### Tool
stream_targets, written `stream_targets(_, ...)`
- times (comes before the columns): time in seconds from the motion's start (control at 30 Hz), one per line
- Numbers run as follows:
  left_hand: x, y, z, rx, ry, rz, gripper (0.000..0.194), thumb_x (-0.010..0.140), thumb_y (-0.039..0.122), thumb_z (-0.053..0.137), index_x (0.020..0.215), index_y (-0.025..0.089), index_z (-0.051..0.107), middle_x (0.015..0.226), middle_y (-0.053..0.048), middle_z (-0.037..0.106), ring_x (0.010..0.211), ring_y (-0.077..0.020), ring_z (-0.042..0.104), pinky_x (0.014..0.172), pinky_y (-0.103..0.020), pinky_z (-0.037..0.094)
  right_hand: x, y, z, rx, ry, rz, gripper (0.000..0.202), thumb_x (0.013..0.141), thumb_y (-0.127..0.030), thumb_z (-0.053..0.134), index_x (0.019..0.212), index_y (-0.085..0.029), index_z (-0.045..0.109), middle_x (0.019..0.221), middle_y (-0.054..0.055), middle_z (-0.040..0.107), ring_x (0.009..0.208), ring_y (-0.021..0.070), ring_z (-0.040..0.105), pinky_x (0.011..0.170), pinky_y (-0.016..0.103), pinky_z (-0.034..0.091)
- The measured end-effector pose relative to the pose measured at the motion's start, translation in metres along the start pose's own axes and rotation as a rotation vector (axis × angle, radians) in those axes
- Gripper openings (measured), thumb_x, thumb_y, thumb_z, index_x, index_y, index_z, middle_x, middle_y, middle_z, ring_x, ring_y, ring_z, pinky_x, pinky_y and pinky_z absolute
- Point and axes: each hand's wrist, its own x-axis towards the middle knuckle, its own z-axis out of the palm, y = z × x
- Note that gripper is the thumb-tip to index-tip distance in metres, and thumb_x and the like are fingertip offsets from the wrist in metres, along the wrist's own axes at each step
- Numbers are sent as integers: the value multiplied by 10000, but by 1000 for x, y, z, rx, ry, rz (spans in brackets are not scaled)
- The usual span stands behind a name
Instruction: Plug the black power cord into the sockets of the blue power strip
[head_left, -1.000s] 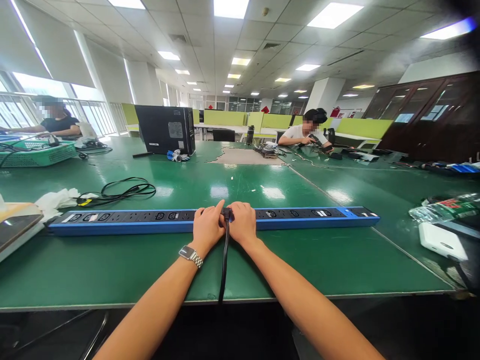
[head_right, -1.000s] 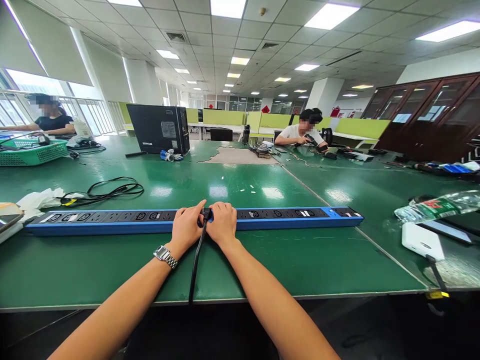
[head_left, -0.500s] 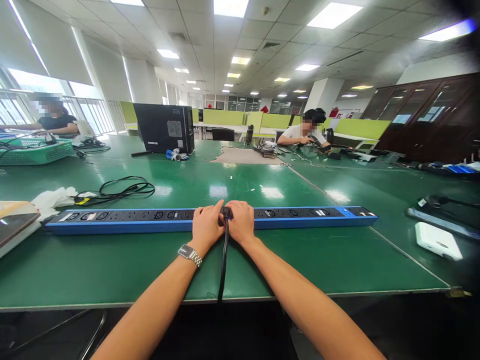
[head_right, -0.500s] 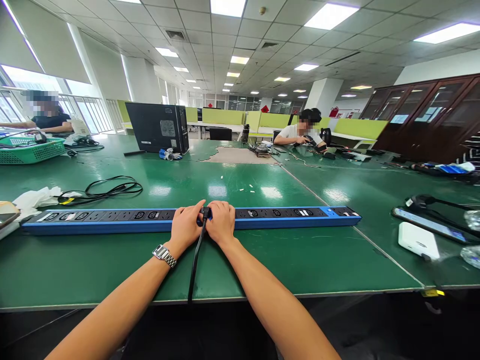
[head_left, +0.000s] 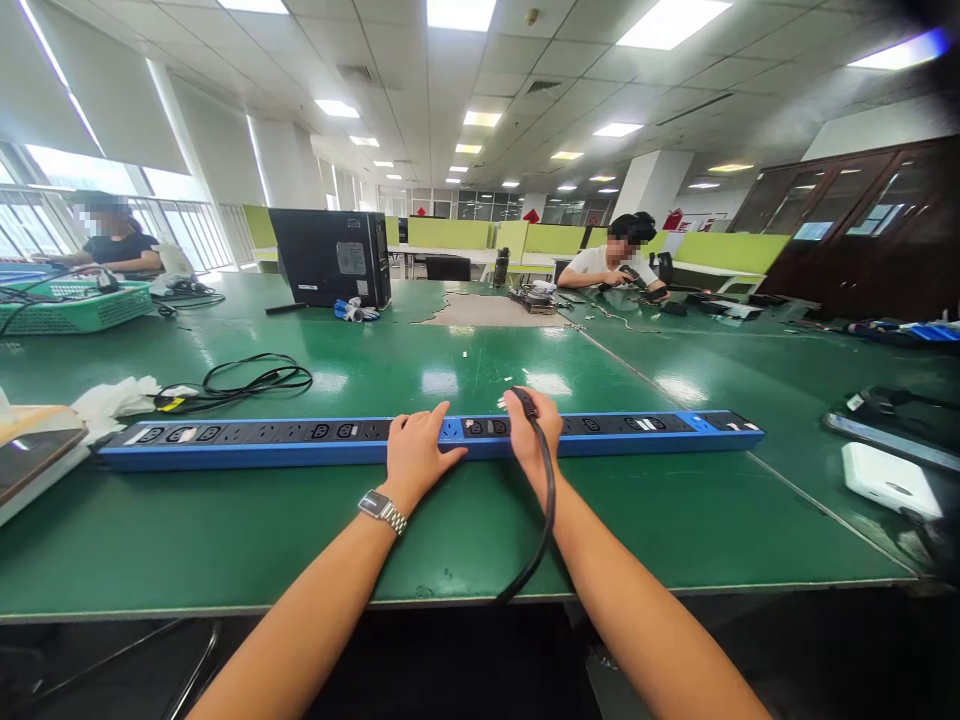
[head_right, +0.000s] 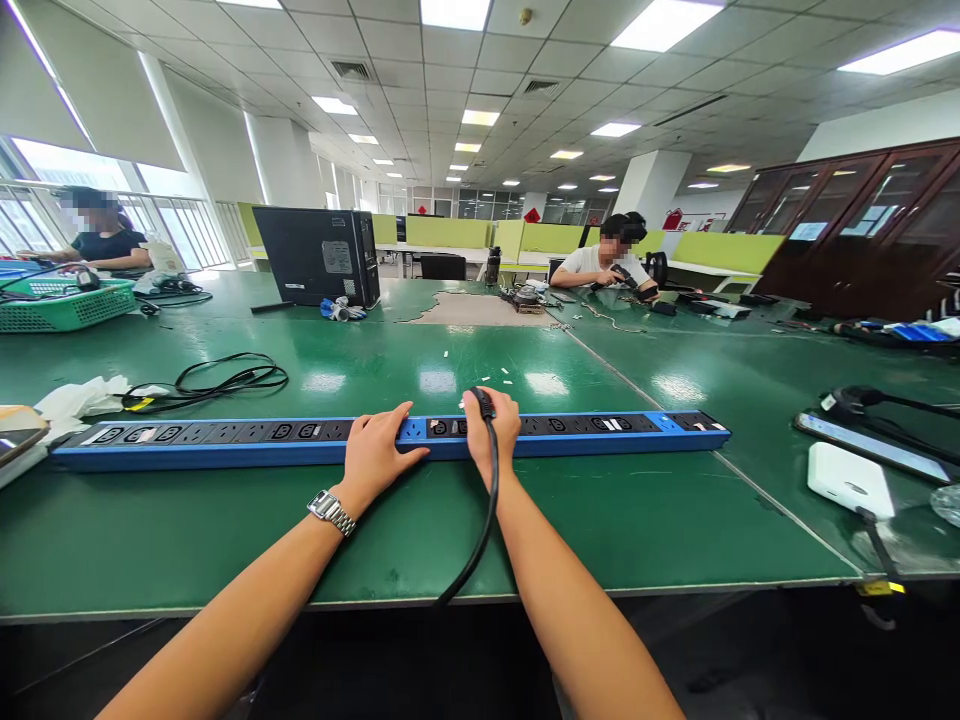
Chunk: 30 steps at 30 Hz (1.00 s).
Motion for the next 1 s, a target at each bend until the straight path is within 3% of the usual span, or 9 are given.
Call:
stream_targets(0.1, 0, 0, 0, -3, -5, -6, 661, 769, 432, 744, 1341, 238, 473, 1189, -92, 693, 1153, -254, 603, 1031, -440, 357, 13, 14, -13, 51, 83, 116, 412, 787, -506, 573, 992, -164, 677, 945, 92, 711, 853, 219, 630, 823, 356, 484)
stream_targets(0.2, 0, -1, 0, -13, -11, -14, 666, 767, 433, 745, 1343, 239, 471, 1174, -83, 697, 1148, -252, 605, 1029, -436, 359, 21, 22, -23, 38, 35, 152, 365, 764, -480, 591, 938, -176, 696, 931, 82, 720, 849, 219, 641, 802, 343, 485)
stream_targets(0.47, 0, 0, 0, -19, -13, -19, 682, 764, 437, 751, 1348, 228, 467, 1176, -89, 695, 1140, -249, 607, 1031, -436, 357, 25, 30, -39, -209, -220, 103, 267, 717, -445, 603, 839, -251, 738, 918, 37, 738, 900, 248, 641, 868, 397, 458)
stream_targets(1.0, 0, -1, 0, -22, -11, -19, 675, 766, 437, 746, 1355, 259, 468, 1188, -87, 691, 1149, -253, 603, 1030, -435, 360, 18, 30, -47, -377, -375, -73, 300, 810, -483, 558, 986, -298, 715, 983, 21, 739, 929, 240, 634, 864, 385, 450)
